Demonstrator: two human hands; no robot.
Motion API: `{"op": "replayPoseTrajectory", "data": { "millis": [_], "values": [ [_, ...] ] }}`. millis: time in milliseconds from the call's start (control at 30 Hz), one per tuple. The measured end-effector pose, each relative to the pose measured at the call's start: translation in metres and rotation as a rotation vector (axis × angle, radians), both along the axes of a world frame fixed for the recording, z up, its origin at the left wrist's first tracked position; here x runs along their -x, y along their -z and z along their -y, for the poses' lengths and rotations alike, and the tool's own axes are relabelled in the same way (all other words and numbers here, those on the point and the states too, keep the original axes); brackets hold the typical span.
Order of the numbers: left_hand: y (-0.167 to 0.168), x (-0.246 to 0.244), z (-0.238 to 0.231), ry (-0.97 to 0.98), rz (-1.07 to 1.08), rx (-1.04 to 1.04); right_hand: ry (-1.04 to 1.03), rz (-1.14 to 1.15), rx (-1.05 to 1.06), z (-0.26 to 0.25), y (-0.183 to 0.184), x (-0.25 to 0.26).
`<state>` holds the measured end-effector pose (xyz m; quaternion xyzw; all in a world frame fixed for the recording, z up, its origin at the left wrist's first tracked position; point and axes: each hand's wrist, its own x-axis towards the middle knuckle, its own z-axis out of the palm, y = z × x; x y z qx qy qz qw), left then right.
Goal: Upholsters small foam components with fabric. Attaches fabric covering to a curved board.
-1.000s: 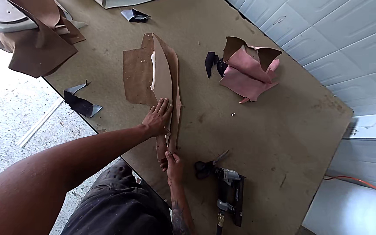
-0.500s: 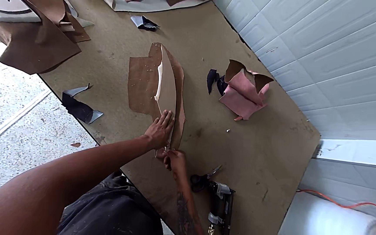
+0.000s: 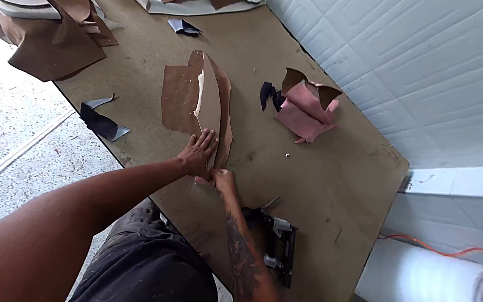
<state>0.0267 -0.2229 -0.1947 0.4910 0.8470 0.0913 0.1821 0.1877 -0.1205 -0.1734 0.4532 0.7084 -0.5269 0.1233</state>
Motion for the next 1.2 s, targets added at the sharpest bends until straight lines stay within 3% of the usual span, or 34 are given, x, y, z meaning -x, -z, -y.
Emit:
{"op": "replayPoseTrajectory", "data": {
  "millis": [133, 200, 267, 367, 433, 533, 633, 767, 833, 933, 1000, 1067, 1200],
  "values": [
    [0.005, -0.004, -0.002, -0.003, -0.001, -0.033, 0.237, -0.394, 0.152, -0.007, 0.002, -0.007],
    [0.002, -0.001, -0.001, -0.006, -0.006, -0.025, 0.240, -0.500, 0.036, -0.019, -0.024, -0.041],
    [-0.001, 0.001, -0.003, -0.004, 0.003, -0.012, 0.281, -0.462, -0.259, -0.041, -0.036, -0.099],
    [0.003, 0.004, -0.003, -0.004, 0.025, -0.029, 0.233, -0.206, -0.652, -0.066, -0.025, -0.208],
    [0.002, 0.003, 0.002, -0.001, 0.053, -0.033, 0.182, -0.024, -0.724, -0.059, -0.010, -0.264],
    [0.001, 0.005, 0.003, 0.014, 0.069, -0.057, 0.130, 0.076, -0.772, -0.044, 0.003, -0.282],
    [0.004, 0.005, 0.003, 0.011, 0.083, -0.098, 0.247, 0.086, -0.648, -0.056, -0.011, -0.274],
    [0.014, 0.009, 0.008, 0.014, 0.102, -0.141, 0.331, 0.152, -0.217, -0.090, -0.081, -0.227],
    [0.017, 0.010, 0.010, 0.025, 0.106, -0.164, 0.096, 0.135, -0.044, -0.110, -0.118, -0.190],
    [0.023, 0.014, 0.013, 0.024, 0.120, -0.196, -0.636, -0.037, -0.188, -0.103, -0.142, -0.106],
    [0.025, 0.012, 0.011, 0.023, 0.128, -0.216, -1.136, -0.170, -0.291, -0.096, -0.133, -0.052],
    [0.026, 0.012, 0.013, 0.009, 0.133, -0.232, -1.346, -0.223, -0.340, -0.086, -0.107, -0.017],
    [0.028, 0.015, 0.016, -0.008, 0.146, -0.273, -1.472, -0.194, -0.435, -0.085, -0.079, 0.009]
  ]
}}
